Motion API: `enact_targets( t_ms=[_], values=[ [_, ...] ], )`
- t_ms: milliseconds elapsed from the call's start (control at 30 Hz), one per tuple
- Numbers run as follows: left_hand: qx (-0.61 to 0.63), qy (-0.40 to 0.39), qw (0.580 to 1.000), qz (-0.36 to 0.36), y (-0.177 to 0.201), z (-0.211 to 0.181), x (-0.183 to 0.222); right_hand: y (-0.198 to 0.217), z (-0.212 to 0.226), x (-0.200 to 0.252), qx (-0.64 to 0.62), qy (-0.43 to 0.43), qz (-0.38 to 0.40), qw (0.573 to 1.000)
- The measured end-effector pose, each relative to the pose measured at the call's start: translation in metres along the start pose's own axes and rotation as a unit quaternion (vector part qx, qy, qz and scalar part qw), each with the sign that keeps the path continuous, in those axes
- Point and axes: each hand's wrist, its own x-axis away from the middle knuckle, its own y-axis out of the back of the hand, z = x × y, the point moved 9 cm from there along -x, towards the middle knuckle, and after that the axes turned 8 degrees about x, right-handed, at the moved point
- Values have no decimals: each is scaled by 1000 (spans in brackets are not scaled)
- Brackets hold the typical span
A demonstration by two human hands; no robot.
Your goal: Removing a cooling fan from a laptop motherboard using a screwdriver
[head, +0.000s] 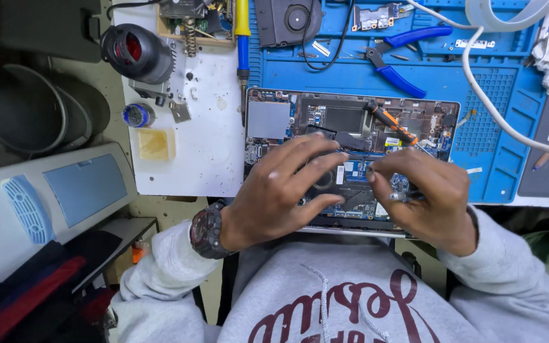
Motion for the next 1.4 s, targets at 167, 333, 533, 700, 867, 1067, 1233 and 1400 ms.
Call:
enact_targets(
  t_ms=[167,333,533,700,867,1067,1233,1400],
  values=[
    [48,-70,996,21,-7,13,-43,3,-6,-27,-4,38,15,999],
    [192,-52,980,19,2,51,-87,11,-33,-62,-79,-7,2,997],
    [159,-60,985,-2,6,76,-105,-11,-80,-77,-44,-6,-8,999],
    [179,-17,984,-20,0,105,-109,-23,-91,-91,-52,-7,-13,999],
    [123,3,992,-36,2,114,-104,-34,-102,-95,-80,-26,18,996],
    [-1,-3,1000,-18,-1,115,-104,-46,-111,-91,-72,-44,45,995],
    [-81,-18,996,-14,-11,115,-104,-48,-115,-87,-39,-39,48,997],
    [-92,-7,996,-8,-12,115,-106,-41,-117,-87,43,-35,47,997]
  ],
)
